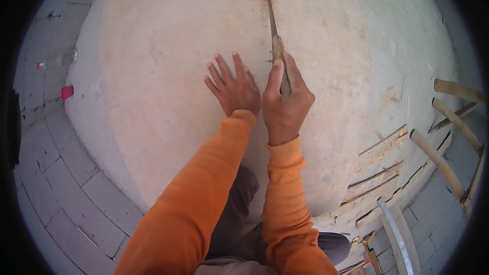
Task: The person saws a thin wooden board using a hand saw while sitting on a concrete floor.
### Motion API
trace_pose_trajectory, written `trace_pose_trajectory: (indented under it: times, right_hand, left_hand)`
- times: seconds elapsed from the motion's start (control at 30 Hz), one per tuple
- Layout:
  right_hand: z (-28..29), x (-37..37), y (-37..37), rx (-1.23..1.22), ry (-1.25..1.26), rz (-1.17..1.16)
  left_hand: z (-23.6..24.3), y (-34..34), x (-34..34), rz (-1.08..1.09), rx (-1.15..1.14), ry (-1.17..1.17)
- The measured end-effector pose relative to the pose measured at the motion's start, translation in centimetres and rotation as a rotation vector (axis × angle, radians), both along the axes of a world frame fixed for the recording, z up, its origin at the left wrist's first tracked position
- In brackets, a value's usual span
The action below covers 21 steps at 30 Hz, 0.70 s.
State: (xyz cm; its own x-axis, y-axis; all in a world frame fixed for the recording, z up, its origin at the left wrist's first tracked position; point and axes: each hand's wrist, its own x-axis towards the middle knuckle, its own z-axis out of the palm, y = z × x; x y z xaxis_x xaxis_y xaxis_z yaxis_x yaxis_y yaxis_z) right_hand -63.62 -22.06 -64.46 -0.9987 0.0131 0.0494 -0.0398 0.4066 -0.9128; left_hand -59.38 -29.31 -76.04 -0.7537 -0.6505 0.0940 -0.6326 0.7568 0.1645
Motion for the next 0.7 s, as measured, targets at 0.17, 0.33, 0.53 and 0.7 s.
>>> trace_pose_trajectory:
  times: [0.17, 0.33, 0.53, 0.7]
  right_hand:
    - [0.4, 1.6, 1.4, -0.019, 0.032, -0.040]
    - [-0.3, 2.4, 1.6, 0.031, 0.141, 0.005]
    - [-0.4, 1.3, 1.0, 0.046, 0.136, -0.010]
    - [1.3, 4.1, 2.4, 0.087, 0.038, -0.070]
  left_hand:
    - [0.0, 0.0, -0.1, -0.002, 0.000, -0.003]
    - [0.1, -0.1, -0.1, -0.001, -0.008, -0.010]
    - [0.1, -0.1, -0.3, 0.006, -0.003, -0.010]
    - [0.1, 0.0, -0.2, 0.015, -0.020, -0.065]
